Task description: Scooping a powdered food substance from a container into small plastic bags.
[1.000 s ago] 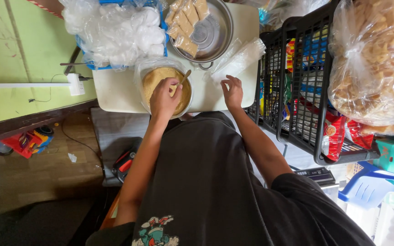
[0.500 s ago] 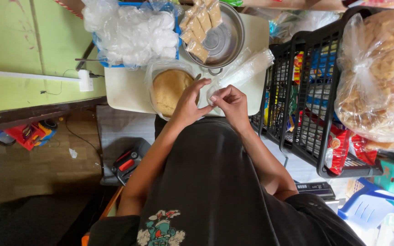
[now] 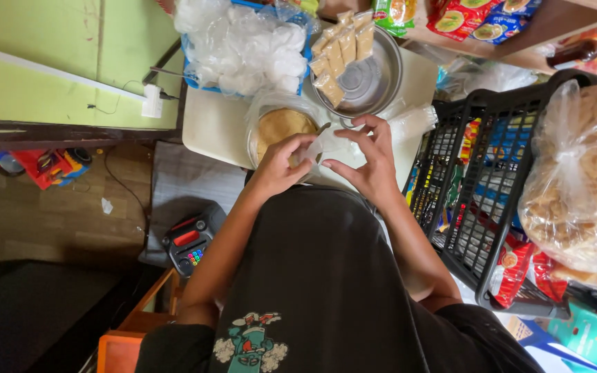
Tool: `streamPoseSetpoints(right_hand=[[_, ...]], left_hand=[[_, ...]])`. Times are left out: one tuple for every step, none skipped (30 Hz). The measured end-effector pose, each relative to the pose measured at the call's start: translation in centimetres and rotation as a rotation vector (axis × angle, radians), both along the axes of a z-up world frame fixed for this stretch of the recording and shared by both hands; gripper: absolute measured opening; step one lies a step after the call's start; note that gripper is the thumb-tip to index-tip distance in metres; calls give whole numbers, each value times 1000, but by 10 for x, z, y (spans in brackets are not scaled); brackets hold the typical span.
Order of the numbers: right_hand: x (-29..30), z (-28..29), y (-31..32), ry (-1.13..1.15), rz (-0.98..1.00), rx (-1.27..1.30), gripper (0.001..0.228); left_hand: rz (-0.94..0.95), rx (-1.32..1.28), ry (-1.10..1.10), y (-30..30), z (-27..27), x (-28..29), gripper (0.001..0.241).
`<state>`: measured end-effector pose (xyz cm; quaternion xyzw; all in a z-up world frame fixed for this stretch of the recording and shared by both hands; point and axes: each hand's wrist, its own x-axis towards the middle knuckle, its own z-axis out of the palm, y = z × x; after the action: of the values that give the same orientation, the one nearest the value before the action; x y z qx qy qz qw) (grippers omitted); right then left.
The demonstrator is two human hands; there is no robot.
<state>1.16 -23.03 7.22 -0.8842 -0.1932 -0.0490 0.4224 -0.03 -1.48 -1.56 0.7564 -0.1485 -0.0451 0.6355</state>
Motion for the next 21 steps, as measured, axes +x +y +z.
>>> streamPoseSetpoints(right_hand=[[3, 0, 2, -1, 7, 1, 53], [6, 0, 4, -51, 45, -28, 41], [9, 0, 6, -102, 82, -56, 29], [11, -2, 5, -103, 87, -54, 29], [14, -4, 4, -63, 86, -27, 26], [16, -5, 3, -23, 84, 0, 23], [19, -8, 2, -24, 88, 1, 23], [20, -12, 2, 12, 131, 76, 21], [22, -15, 1, 49, 175, 151, 19], [24, -15, 1, 47, 179, 152, 19], [26, -14, 1, 178, 151, 202, 14], [28, -13, 1, 312, 123, 250, 9], [29, -19, -3, 312, 128, 251, 9], [30, -24, -7, 404, 134, 302, 7], [31, -30, -11, 497, 140, 353, 7], [32, -28, -10, 499, 142, 352, 7], [34, -26, -9, 542, 150, 317, 8], [36, -24, -9, 584, 159, 282, 9], [37, -24, -10, 586, 162, 282, 9], [37, -25, -11, 598, 204, 254, 8], [37, -25, -12, 610, 247, 226, 7]], left_hand=[[7, 1, -1, 3, 2, 1, 40], [-24, -9, 9, 5, 5, 2, 40], [-55, -19, 19, 7, 7, 3, 41], [-49, -18, 17, 10, 20, 4, 41], [-66, 5, 49, 13, 33, 6, 50], [-84, 28, 80, 16, 45, 8, 60], [-80, 29, 79, 17, 39, 6, 60], [-65, 89, 84, 19, 33, 3, 56], [-49, 150, 88, 20, 26, 0, 51], [-45, 152, 86, 23, 19, -3, 51], [-34, 163, 21, 27, 12, -6, 45], [-24, 175, -43, 30, 5, -9, 39], [-20, 177, -44, 35, 2, -10, 39], [-36, 181, -50, 39, -1, -10, 31], [-52, 185, -55, 43, -4, -11, 23], [-50, 185, -53, 46, -5, -12, 23], [-37, 176, 44, 48, -6, -13, 20], [-25, 167, 142, 51, -7, -14, 18], [-23, 167, 144, 52, -10, -14, 18], [-13, 143, 208, 54, -12, -14, 19], [-3, 118, 273, 55, -14, -14, 21]])
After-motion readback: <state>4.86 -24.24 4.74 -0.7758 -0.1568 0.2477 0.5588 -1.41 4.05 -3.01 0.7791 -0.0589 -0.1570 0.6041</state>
